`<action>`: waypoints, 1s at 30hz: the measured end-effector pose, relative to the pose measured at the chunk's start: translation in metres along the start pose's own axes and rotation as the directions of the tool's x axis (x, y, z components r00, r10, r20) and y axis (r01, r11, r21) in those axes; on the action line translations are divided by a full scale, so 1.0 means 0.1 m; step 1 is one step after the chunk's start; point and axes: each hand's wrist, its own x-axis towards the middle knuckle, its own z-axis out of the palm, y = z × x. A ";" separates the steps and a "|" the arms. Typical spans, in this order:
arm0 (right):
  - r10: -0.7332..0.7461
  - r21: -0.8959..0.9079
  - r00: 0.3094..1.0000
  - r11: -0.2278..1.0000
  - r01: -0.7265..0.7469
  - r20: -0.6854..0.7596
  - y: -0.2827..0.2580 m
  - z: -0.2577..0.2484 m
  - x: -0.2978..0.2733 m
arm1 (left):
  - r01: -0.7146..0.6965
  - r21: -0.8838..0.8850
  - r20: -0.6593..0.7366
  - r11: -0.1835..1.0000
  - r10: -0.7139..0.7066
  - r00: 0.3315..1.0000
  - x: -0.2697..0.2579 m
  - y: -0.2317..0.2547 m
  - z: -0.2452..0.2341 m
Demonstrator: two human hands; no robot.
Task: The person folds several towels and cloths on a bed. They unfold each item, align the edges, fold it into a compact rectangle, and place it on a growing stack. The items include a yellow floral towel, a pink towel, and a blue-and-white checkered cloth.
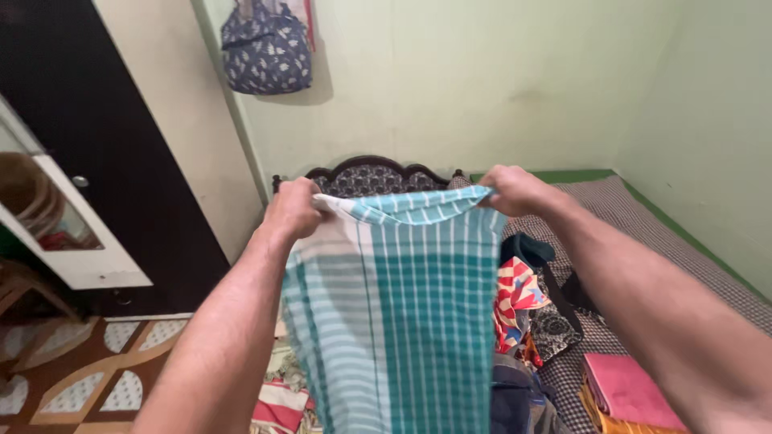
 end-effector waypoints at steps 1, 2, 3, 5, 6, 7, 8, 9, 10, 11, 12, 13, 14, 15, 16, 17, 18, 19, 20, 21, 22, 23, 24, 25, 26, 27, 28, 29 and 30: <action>0.018 -0.032 0.998 0.999 -0.020 -0.062 0.03 0.01 0.04 | -0.094 -0.015 -0.135 0.995 0.091 0.987 0.07 -0.01 0.05; 0.033 -0.064 0.992 0.997 -0.041 -0.124 0.02 -0.02 0.10 | -0.188 -0.018 -0.268 0.982 0.176 0.947 0.15 -0.02 0.04; 0.042 -0.090 0.983 0.994 -0.058 -0.177 -0.02 -0.02 0.13 | -0.269 -0.007 -0.392 0.963 0.245 0.887 0.17 -0.04 0.03; 0.096 0.089 0.952 0.993 -0.073 -0.291 -0.07 -0.17 0.11 | -0.402 0.058 -0.533 0.914 0.369 0.761 0.23 -0.03 -0.14; 0.057 0.108 0.937 0.994 -0.021 -0.344 -0.10 -0.25 0.08 | -0.439 -0.031 -0.553 0.898 0.351 0.756 0.20 -0.02 -0.22; 0.017 0.122 0.916 0.992 0.035 -0.401 -0.13 -0.34 0.06 | -0.475 -0.116 -0.576 0.872 0.331 0.747 0.18 -0.01 -0.31; -0.012 0.099 0.916 0.993 0.057 -0.402 -0.15 -0.40 0.01 | -0.479 -0.145 -0.574 0.866 0.321 0.753 0.13 0.00 -0.37; -0.041 0.078 0.915 0.994 0.079 -0.402 -0.16 -0.44 -0.04 | -0.482 -0.173 -0.572 0.859 0.311 0.759 0.08 -0.01 -0.42; -0.071 0.057 0.913 0.993 0.102 -0.402 -0.15 -0.44 -0.08 | -0.485 -0.201 -0.569 0.851 0.301 0.765 0.02 -0.03 -0.43; -0.073 0.117 0.926 0.985 0.125 -0.370 -0.14 -0.39 -0.11 | -0.448 -0.234 -0.523 0.863 0.277 0.806 -0.06 -0.08 -0.40; -0.078 0.176 0.938 0.974 0.144 -0.338 -0.11 -0.30 -0.15 | -0.409 -0.264 -0.474 0.874 0.251 0.844 -0.13 -0.15 -0.34; -0.083 0.237 0.950 0.958 0.159 -0.302 -0.05 -0.17 -0.19 | -0.365 -0.294 -0.420 0.883 0.223 0.879 -0.21 -0.26 -0.26; -0.202 0.198 0.936 0.944 0.264 -0.287 0.04 -0.01 -0.26 | -0.374 -0.373 -0.341 0.849 0.249 0.907 -0.27 -0.36 -0.10; -0.318 0.166 0.910 0.915 0.368 -0.267 0.13 0.20 -0.34 | -0.370 -0.448 -0.257 0.814 0.279 0.925 -0.35 -0.50 0.06; -0.299 0.185 0.938 0.926 0.330 -0.175 0.22 0.44 -0.41 | -0.300 -0.389 -0.161 0.871 0.256 0.953 -0.48 -0.67 0.27; -0.276 0.197 0.958 0.937 0.287 -0.082 0.32 0.71 -0.51 | -0.234 -0.322 -0.066 0.917 0.225 0.972 -0.66 -0.85 0.53; -0.286 0.201 0.958 0.939 0.278 0.014 0.40 1.01 -0.60 | -0.246 -0.295 0.019 0.923 0.263 0.965 -0.78 -1.03 0.80; -0.292 0.203 0.950 0.942 0.266 0.112 0.48 1.31 -0.70 | -0.136 -0.159 0.142 0.978 0.159 0.977 -0.98 -1.21 1.13; -0.314 0.228 0.930 0.935 0.270 0.189 0.56 1.63 -0.86 | -0.009 -0.207 0.338 0.978 0.080 0.938 -1.15 -1.37 1.48; -0.336 0.254 0.904 0.929 0.270 0.265 0.63 1.94 -1.04 | 0.002 -0.178 0.417 0.984 0.073 0.906 -1.34 -1.56 1.80; -0.273 0.227 0.898 0.953 0.202 0.344 0.68 2.23 -1.21 | 0.012 -0.149 0.493 0.989 0.064 0.868 -1.53 -1.73 2.13; -0.205 0.196 0.883 0.972 0.132 0.422 0.71 2.49 -1.37 | 0.055 -0.182 0.518 0.982 0.048 0.854 -1.75 -1.88 2.46; -0.249 0.309 0.844 0.945 0.105 0.475 0.73 2.73 -1.51 | 0.099 -0.213 0.542 0.972 0.033 0.840 -1.96 -2.00 2.78; -0.295 0.412 0.799 0.909 0.066 0.523 0.75 2.93 -1.66 | 0.097 -0.199 0.593 0.975 0.041 0.804 -2.17 -2.12 3.05; -0.186 0.306 0.726 0.951 -0.035 0.662 0.76 3.10 -1.79 | 0.094 -0.185 0.643 0.978 0.048 0.765 -2.38 -2.23 3.26; -0.071 0.184 0.630 0.976 -0.115 0.774 0.76 3.25 -1.88 | 0.136 -0.151 0.726 0.979 0.016 0.687 -2.61 -2.32 3.43; -0.099 0.170 0.594 0.983 -0.064 0.799 0.76 3.37 -2.01 | 0.173 -0.112 0.800 0.978 -0.014 0.599 -2.79 -2.37 3.58; -0.127 0.159 0.556 0.987 -0.009 0.821 0.74 3.49 -2.14 | 0.152 -0.038 0.873 0.988 -0.041 0.485 -2.98 -2.41 3.68; -0.070 0.111 0.497 0.992 -0.053 0.865 0.70 3.61 -2.27 | 0.120 0.032 0.929 0.992 -0.074 0.363 -3.15 -2.46 3.75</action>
